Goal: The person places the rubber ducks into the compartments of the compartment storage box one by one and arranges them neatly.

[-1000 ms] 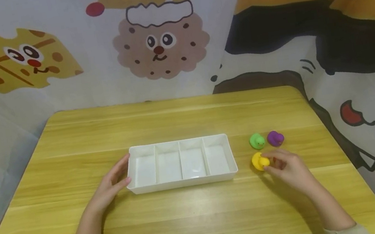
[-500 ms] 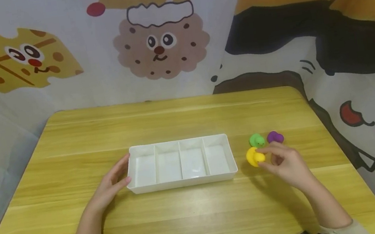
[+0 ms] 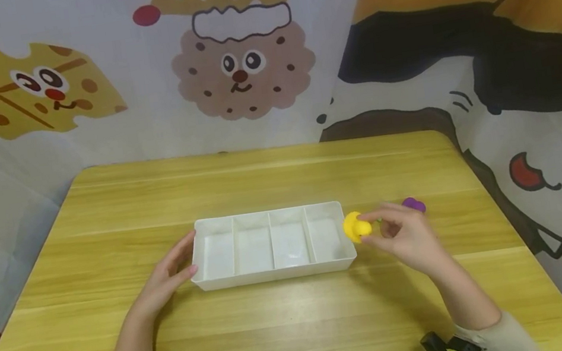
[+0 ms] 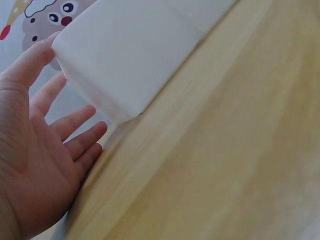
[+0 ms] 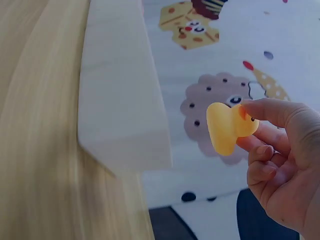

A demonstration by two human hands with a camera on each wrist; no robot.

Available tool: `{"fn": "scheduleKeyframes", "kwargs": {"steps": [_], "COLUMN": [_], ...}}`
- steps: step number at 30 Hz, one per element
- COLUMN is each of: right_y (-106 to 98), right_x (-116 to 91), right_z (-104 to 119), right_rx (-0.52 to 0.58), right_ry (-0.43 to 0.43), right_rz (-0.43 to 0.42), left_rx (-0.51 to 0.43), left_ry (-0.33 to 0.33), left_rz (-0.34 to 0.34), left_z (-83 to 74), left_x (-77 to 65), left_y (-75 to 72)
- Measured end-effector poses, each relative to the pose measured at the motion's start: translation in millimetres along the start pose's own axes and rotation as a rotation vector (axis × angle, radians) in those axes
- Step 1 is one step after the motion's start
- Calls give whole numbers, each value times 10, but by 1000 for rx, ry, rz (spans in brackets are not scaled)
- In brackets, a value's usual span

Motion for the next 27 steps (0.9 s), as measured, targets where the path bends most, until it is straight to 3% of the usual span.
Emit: {"fn": "scheduleKeyframes", "kwargs": {"steps": [10,20,27], "right_y": [250,528,758], "right_x": [251,468,594], "right_z": [282,589,814], "right_rx": [78,169,191], "right_ry": [59,-62,-83], "right_rz": [118,143,193], "left_rx": [0,3,-5], "left_ry": [2,-12,-6], "left_rz": [5,7,5], "left_z": [-16,-12,-7], "left_x": [-1,-1,-8], "left_y": [3,6,2]}}
Point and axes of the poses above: each hand's wrist, its own x-axis towards the middle knuckle, its own y-axis out of the palm, z = x × y, the point moved 5 cm from there along x, towards the middle knuckle, and after that the axes turned 15 degrees about -x, right-handed, at the moved point
